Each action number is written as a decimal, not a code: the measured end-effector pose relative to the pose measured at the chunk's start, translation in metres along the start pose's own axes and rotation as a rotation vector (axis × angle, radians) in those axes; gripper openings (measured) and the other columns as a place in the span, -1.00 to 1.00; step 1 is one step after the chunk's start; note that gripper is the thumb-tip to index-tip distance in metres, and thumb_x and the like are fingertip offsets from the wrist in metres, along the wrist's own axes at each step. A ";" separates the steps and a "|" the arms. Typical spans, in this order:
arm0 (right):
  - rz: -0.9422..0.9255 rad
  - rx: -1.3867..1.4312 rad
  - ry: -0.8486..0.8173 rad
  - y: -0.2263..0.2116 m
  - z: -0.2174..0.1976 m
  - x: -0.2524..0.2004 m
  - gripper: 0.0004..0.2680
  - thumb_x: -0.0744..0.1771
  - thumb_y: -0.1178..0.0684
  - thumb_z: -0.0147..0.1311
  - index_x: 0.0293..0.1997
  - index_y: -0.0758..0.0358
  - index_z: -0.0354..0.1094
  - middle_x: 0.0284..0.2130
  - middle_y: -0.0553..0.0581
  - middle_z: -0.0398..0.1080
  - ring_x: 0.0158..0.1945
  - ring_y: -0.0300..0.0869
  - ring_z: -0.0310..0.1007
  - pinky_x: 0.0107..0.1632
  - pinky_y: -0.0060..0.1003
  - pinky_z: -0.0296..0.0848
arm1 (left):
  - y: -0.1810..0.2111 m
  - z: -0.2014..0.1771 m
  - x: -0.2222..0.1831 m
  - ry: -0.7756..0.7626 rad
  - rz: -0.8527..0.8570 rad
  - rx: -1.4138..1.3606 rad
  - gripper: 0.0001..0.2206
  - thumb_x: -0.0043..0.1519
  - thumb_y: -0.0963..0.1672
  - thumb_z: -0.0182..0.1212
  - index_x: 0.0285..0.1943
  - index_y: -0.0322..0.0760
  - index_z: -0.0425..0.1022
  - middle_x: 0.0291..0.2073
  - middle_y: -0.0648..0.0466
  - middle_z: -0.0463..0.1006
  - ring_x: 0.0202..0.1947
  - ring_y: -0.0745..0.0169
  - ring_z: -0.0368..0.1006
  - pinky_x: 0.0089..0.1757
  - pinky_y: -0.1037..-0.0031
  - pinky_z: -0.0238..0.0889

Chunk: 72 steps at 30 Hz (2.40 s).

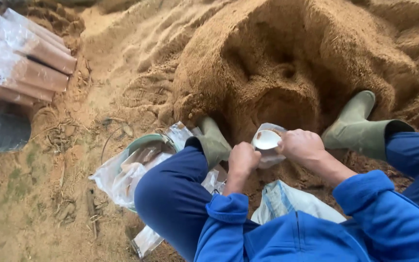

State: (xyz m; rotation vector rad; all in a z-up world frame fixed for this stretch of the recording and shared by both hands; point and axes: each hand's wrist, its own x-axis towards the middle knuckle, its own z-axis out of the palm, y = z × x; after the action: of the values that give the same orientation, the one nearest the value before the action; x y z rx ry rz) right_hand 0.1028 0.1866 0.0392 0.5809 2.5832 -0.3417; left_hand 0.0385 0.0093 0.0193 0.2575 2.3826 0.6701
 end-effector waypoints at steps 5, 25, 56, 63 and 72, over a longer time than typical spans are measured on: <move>-0.041 -0.068 0.028 0.002 -0.018 -0.001 -0.75 0.36 -0.14 -0.06 -0.14 0.00 0.62 -0.32 0.10 0.62 -0.11 -0.04 0.65 0.06 -0.08 0.58 | -0.005 0.008 0.011 0.011 0.009 -0.007 -0.68 0.07 -0.15 0.05 -0.18 -0.51 0.66 -0.28 -0.34 0.66 -0.04 -0.39 0.58 -0.09 -0.11 0.44; 0.069 0.447 -0.163 0.000 0.033 -0.037 -0.75 0.34 -0.15 0.19 -0.23 0.27 0.56 -0.54 0.08 0.50 -0.55 -0.21 0.42 -0.38 -0.38 0.44 | 0.001 -0.002 0.020 0.122 0.072 0.148 -0.70 0.07 -0.18 -0.01 -0.23 -0.37 0.70 -0.32 -0.30 0.67 -0.15 -0.40 0.62 -0.11 -0.05 0.51; -0.050 0.083 -0.109 -0.028 -0.018 -0.052 -0.72 0.35 -0.13 -0.02 -0.19 0.21 0.62 -0.31 0.27 0.62 -0.06 0.08 0.65 0.06 -0.01 0.55 | -0.027 -0.001 0.010 -0.021 -0.097 0.123 -0.64 0.18 -0.12 -0.07 -0.14 -0.42 0.67 -0.13 -0.36 0.65 0.08 -0.40 0.53 0.04 -0.12 0.40; -0.101 -0.013 -0.055 -0.040 0.000 -0.031 -0.74 0.35 -0.06 -0.05 -0.21 0.27 0.59 -0.36 0.26 0.60 -0.10 0.10 0.65 0.01 0.02 0.56 | -0.025 -0.001 0.011 -0.009 -0.059 0.143 -0.67 0.16 -0.14 -0.01 -0.15 -0.41 0.69 -0.17 -0.36 0.66 0.05 -0.41 0.55 0.02 -0.11 0.43; -0.073 0.045 -0.012 -0.009 -0.011 -0.036 -0.68 0.35 -0.24 -0.10 -0.20 0.09 0.59 -0.31 0.22 0.60 -0.07 0.13 0.62 0.04 -0.02 0.54 | -0.010 -0.025 -0.008 0.046 -0.049 0.121 -0.66 0.19 -0.13 0.01 -0.14 -0.47 0.69 -0.21 -0.36 0.66 0.02 -0.45 0.55 0.01 -0.12 0.42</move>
State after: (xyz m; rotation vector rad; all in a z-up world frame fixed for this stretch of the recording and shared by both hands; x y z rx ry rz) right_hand 0.1229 0.1697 0.0678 0.4999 2.5960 -0.4275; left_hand 0.0284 -0.0116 0.0352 0.2371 2.4685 0.5154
